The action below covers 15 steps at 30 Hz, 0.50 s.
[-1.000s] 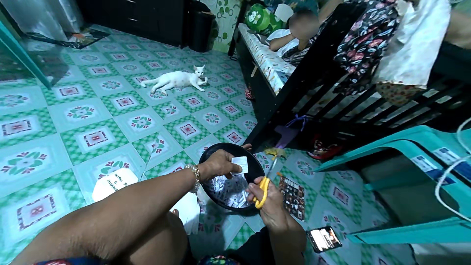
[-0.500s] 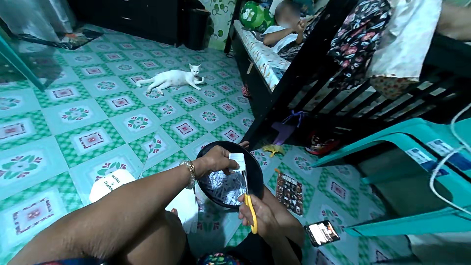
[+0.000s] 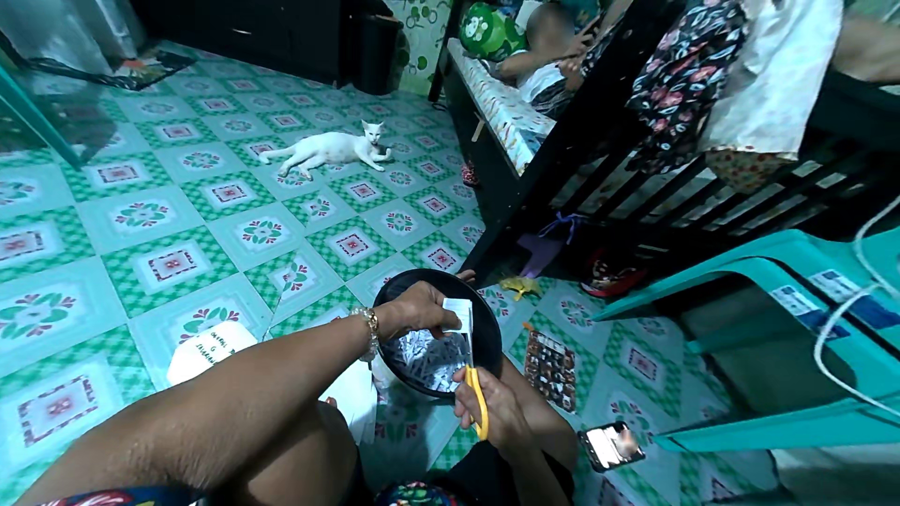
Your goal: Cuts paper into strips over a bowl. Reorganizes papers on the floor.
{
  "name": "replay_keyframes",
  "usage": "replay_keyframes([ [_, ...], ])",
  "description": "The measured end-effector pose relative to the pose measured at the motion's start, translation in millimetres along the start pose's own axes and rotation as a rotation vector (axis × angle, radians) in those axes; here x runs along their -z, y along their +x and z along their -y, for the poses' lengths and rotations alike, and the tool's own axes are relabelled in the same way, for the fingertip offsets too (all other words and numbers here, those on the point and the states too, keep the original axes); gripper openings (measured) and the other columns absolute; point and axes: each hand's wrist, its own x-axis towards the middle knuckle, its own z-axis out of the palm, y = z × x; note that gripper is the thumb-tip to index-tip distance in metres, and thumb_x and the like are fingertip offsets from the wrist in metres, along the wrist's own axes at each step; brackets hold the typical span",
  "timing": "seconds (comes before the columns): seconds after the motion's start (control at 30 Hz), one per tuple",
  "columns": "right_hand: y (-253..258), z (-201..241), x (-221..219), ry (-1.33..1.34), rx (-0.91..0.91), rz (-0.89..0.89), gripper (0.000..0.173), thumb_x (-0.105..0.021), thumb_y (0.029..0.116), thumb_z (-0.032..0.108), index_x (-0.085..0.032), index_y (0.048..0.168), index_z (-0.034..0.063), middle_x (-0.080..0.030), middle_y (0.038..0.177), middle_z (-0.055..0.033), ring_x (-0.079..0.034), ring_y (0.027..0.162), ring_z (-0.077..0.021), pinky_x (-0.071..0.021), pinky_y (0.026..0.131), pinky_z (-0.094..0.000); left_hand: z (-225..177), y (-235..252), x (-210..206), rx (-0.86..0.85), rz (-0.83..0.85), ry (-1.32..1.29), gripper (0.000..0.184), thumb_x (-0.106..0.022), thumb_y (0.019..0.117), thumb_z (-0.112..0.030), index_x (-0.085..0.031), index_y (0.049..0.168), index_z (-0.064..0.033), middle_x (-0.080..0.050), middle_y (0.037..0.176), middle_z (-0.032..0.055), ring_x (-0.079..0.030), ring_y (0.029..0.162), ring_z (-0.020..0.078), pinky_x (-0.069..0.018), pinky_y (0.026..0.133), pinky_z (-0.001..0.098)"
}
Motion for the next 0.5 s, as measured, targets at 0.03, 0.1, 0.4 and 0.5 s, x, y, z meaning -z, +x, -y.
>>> replay_keyframes([
  [0.03,0,0,0,-0.008,-0.006,0.006,0.019,-0.061,0.0956,0.013,-0.060,0.110,-0.0003,-0.062,0.068,0.0083,-0.059,0.056,0.0034,-0.0510,0.056,-0.0123,0,0,0,0.003,0.002,0.003,0.015,-0.066,0.0988,-0.007,-0.066,0.085,-0.0008,-0.063,0.070,-0.0021,-0.057,0.059,0.0010,-0.0473,0.060,0.0173],
  [0.1,0,2,0,-0.017,-0.030,0.014,0.021,-0.061,0.0961,0.012,-0.059,0.112,-0.0016,-0.061,0.069,0.0077,-0.060,0.058,0.0028,-0.0516,0.058,-0.0131,0,-1,0,0.001,0.009,0.012,0.014,-0.066,0.0987,-0.006,-0.066,0.087,-0.0001,-0.063,0.070,-0.0015,-0.058,0.060,0.0014,-0.0478,0.061,0.0178],
  [0.4,1,-10,-7,0.058,0.037,-0.057,0.006,-0.063,0.0960,0.010,-0.061,0.096,0.0039,-0.059,0.059,0.0087,-0.056,0.048,0.0031,-0.0487,0.048,-0.0125,1,2,0,0.003,0.011,0.000,0.013,-0.066,0.0985,-0.006,-0.065,0.087,-0.0004,-0.063,0.070,-0.0017,-0.058,0.060,0.0017,-0.0472,0.059,0.0178],
  [0.5,2,-10,-9,0.078,0.011,-0.058,0.007,-0.063,0.0961,0.009,-0.061,0.096,0.0032,-0.060,0.060,0.0076,-0.057,0.048,0.0020,-0.0492,0.049,-0.0131,2,3,0,0.015,0.018,-0.003,0.014,-0.066,0.0985,-0.006,-0.066,0.086,0.0001,-0.063,0.068,-0.0018,-0.057,0.058,0.0016,-0.0473,0.059,0.0177],
])
